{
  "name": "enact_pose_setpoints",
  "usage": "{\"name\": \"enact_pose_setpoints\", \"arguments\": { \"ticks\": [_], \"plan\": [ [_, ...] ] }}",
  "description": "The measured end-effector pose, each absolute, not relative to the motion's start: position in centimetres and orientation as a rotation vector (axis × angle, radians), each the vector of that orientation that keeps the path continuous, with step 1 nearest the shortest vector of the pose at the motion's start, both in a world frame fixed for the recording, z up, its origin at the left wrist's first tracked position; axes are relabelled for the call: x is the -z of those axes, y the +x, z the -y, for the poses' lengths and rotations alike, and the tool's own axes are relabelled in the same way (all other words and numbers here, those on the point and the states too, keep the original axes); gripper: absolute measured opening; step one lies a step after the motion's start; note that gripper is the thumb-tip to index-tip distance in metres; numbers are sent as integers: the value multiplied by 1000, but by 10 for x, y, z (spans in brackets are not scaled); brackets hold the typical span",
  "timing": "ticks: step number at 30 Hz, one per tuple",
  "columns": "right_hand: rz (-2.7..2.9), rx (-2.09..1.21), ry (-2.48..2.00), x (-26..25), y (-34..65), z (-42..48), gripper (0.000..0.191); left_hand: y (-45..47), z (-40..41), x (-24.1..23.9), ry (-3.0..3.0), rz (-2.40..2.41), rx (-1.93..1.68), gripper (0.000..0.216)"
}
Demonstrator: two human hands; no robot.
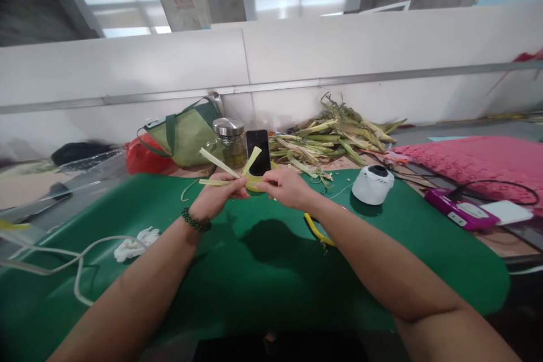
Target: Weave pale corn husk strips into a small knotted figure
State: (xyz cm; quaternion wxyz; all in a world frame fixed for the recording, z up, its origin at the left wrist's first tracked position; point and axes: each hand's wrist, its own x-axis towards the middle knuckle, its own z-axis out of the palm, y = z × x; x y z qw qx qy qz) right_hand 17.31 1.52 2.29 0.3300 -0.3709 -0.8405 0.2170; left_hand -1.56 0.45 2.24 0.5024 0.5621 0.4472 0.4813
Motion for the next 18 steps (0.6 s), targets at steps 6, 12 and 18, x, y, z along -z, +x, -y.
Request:
{"name": "enact_pose_setpoints", "arguments": {
  "ticks": [6, 12, 18],
  "plan": [
    [2235, -482, -919, -24, 173, -14, 37, -19, -7, -21, 1336, -1045, -1151, 23],
    [2236, -569, -933, -26, 176, -15, 35, -19, -9, -19, 1308, -1035, -1183, 23],
    [2213, -885, -939, -30, 182, -16, 31, -17, -9, -19, 1321, -1071, -1256, 26]
  ]
}}
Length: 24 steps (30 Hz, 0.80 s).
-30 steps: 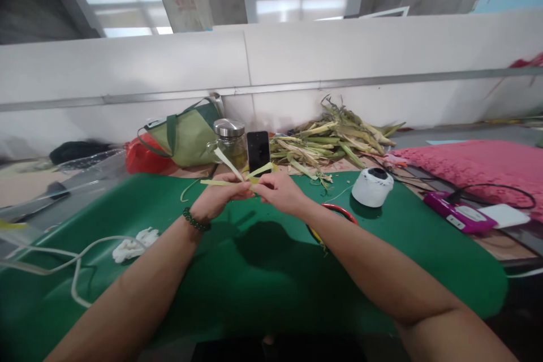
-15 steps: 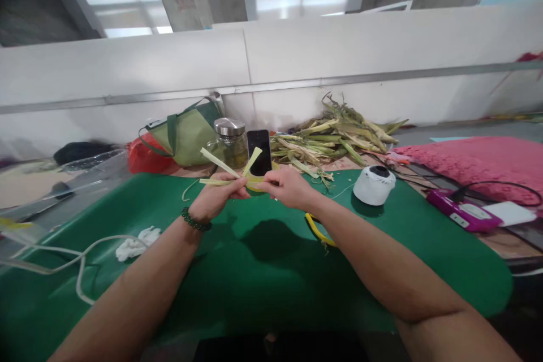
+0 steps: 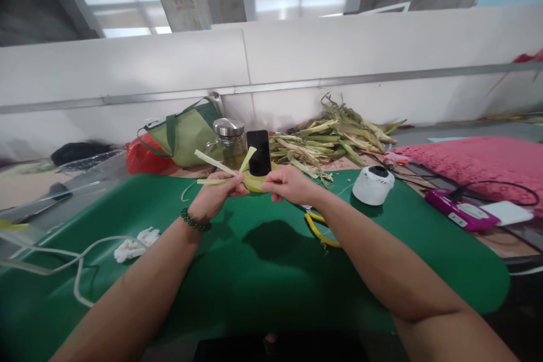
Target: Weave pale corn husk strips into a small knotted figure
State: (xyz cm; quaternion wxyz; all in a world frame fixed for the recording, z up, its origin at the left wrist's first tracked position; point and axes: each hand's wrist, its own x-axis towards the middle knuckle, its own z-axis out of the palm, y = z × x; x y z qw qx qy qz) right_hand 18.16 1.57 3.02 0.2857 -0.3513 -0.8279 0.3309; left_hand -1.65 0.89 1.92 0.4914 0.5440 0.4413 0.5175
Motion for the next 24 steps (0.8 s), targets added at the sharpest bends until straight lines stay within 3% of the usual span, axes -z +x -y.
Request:
{"name": "enact_pose_setpoints", "arguments": {
  "ticks": [6, 16, 18, 20, 24],
  "plan": [
    [2143, -917, -963, -28, 186, -24, 33, -13, -5, -17, 1325, -1081, -1300, 27],
    [1964, -482, -994, -16, 160, -12, 37, -1, -2, -8, 1645, -884, -1098, 13],
    [1972, -432, -959, -16, 161, -14, 38, -7, -3, -7, 1588, -736, -1050, 25],
    [1965, -478, -901, -16, 165, -18, 34, -15, -3, -6, 1506, -542, -997, 36],
    [1947, -667, -766, -19, 173, -23, 31, -23, -5, -4, 1387, -353, -890, 28]
  ]
}}
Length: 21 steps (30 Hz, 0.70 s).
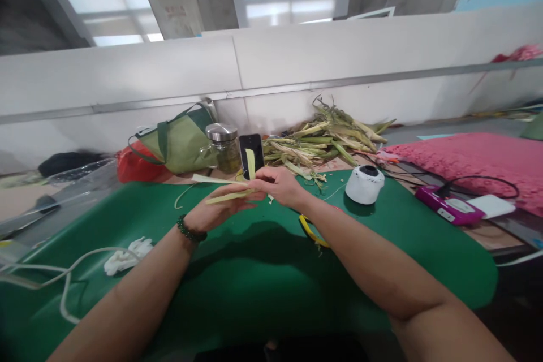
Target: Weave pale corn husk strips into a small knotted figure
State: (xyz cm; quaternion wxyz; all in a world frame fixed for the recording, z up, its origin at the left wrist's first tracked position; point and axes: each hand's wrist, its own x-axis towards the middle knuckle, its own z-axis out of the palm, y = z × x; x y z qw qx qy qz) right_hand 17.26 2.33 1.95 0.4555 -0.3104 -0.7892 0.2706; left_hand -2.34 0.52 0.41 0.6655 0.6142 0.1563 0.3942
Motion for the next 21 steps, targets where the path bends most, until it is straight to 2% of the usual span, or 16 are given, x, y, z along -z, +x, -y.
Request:
{"name": "enact_pose_setpoints", "arguments": {
  "ticks": [6, 13, 17, 21],
  "plan": [
    [1981, -804, -700, -23, 173, -20, 31, -20, -8, -8, 1267, -342, -746, 34],
    [2079, -686, -800, -16, 168, -21, 39, -1, 1, -9, 1302, -862, -1002, 27],
    [2072, -832, -826, -17, 171, -20, 26, 2, 3, -12, 1340, -950, -1065, 32],
    [2121, -898, -784, -22, 177, -19, 31, -1, 3, -17, 1358, -978, -1059, 29]
  ]
}}
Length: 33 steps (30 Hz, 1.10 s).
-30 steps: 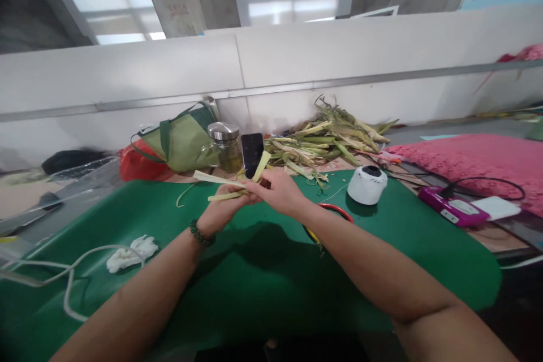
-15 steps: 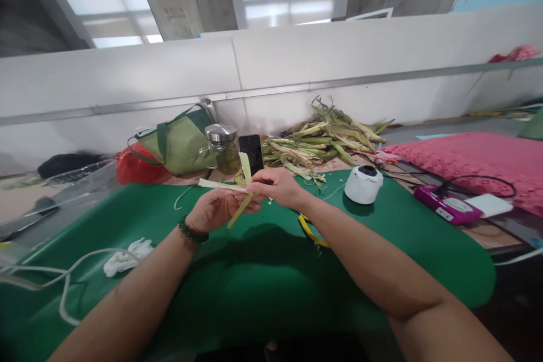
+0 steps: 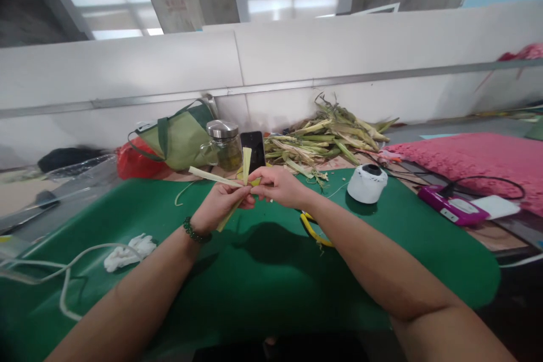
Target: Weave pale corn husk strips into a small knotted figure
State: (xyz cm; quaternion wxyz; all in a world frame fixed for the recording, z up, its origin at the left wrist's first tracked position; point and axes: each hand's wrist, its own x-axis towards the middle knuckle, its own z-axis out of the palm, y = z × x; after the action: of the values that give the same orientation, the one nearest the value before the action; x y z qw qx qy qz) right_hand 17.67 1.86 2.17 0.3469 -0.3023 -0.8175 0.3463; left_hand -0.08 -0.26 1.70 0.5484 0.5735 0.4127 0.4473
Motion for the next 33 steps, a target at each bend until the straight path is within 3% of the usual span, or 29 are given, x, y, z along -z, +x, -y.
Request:
{"name": "enact_pose_setpoints", "arguments": {
  "ticks": [17, 23, 26, 29, 33],
  "plan": [
    [2214, -843, -768, -28, 184, -18, 27, -14, 2, -22, 1407, -1032, -1011, 27],
    [2055, -1066, -805, -26, 188, -26, 30, -17, -1, -23, 1363, -1049, -1033, 28],
    [1739, -1141, -988, -27, 188, -31, 27, -14, -7, -19, 1169, -1068, -1229, 29],
    [1683, -1265, -1081, -22, 176, -28, 45, -6, -10, -13, 1094, -959, -1409, 29],
    [1770, -1344, -986, -2, 143, -18, 36, 7, -5, -9, 1121, -898, -1394, 37]
  ]
}}
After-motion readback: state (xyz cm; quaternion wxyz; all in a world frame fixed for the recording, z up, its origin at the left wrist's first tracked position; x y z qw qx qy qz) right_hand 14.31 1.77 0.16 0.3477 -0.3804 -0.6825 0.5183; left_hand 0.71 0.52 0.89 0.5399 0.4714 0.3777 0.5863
